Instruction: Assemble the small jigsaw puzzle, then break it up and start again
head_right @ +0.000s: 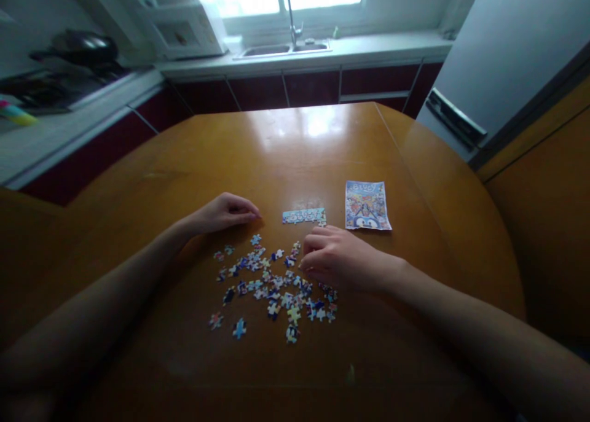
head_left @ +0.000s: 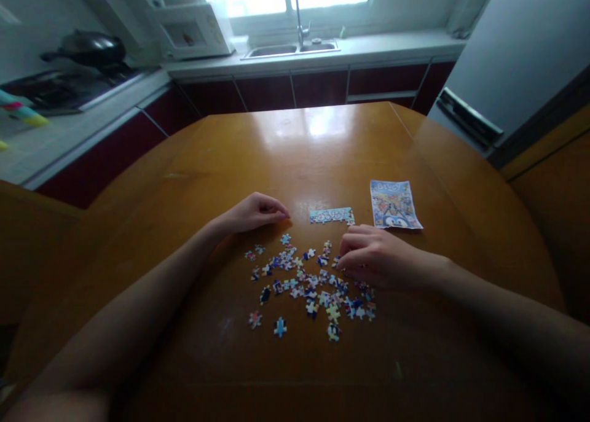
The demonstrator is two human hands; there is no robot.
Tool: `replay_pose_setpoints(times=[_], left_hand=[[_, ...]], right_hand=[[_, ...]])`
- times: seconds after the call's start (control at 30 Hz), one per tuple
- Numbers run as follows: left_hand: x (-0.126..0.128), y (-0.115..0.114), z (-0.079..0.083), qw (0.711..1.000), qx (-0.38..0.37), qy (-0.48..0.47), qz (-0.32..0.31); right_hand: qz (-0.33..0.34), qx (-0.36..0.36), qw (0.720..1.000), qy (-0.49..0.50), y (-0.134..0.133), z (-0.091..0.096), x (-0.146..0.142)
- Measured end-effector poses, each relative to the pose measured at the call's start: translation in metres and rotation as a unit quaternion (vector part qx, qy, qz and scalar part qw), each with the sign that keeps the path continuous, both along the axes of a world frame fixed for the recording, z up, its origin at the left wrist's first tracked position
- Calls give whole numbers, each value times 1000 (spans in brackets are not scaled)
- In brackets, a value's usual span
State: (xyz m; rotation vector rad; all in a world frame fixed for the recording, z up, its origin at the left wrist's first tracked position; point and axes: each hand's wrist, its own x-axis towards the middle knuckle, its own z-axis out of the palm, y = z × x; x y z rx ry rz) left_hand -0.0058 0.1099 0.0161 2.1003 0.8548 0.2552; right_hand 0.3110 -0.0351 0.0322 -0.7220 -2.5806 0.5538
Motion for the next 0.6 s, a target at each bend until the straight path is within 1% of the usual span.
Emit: replay_pose_setpoints(times=[0.1,0.2,0.47,0.6], left_hand=[[1,-1,0,1000,-2,-2,2],[2,-2,2,1000,-5,-2,2],[3,-2,1,1000,-5,-8,9],[2,-1,0,1000,-3,-9,3]], right_hand=[[30,-13,999,-12,-4,-4,-8],[52,-28,998,-25,-5,-3,-9],[20,-17,999,-33,-2,-4,-7],[44,-23,998,-30,-1,-3,-6]])
